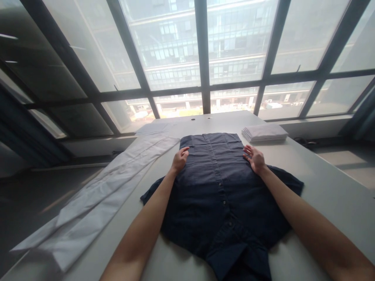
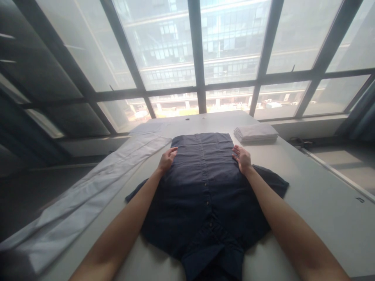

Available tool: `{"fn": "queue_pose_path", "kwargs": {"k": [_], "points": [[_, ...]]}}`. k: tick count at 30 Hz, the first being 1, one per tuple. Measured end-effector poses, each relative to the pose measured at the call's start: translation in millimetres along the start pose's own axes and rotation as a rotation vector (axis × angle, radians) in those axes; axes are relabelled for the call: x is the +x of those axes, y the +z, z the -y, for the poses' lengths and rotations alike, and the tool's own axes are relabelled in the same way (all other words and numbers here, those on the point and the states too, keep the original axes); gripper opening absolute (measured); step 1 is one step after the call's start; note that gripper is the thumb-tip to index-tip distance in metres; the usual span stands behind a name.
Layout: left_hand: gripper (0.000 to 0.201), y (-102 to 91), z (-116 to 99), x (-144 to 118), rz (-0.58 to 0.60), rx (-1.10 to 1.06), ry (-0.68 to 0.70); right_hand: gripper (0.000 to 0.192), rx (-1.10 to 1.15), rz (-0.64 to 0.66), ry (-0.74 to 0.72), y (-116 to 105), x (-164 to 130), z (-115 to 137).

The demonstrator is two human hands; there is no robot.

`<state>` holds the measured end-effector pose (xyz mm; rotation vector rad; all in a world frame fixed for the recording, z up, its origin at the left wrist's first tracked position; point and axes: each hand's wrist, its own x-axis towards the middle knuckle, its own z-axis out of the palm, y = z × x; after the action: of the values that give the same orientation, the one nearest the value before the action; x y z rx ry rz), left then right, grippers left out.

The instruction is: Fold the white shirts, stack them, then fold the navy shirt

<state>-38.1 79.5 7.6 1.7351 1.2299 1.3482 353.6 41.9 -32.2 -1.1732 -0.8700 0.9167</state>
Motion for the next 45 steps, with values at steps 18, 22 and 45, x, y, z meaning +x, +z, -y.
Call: {"fn": "queue_pose_path", "kwargs": {"k": [18,22,45], "points": [[0.045,19.0,4,-25,0.220,0.348,0.325,0.061,-1.299,0.215,-0.342,23,-34,-10],[0.052,15.4,7,-25,0.166,0.332,0.309,0.058,-1.171,0.134,-0.451,17,-25,-9],[0.058,-20.0,-23,-103,0.615,0.886,0.230,0.059,-1.301,0.530,-0.432,-8,-103,11]]}}
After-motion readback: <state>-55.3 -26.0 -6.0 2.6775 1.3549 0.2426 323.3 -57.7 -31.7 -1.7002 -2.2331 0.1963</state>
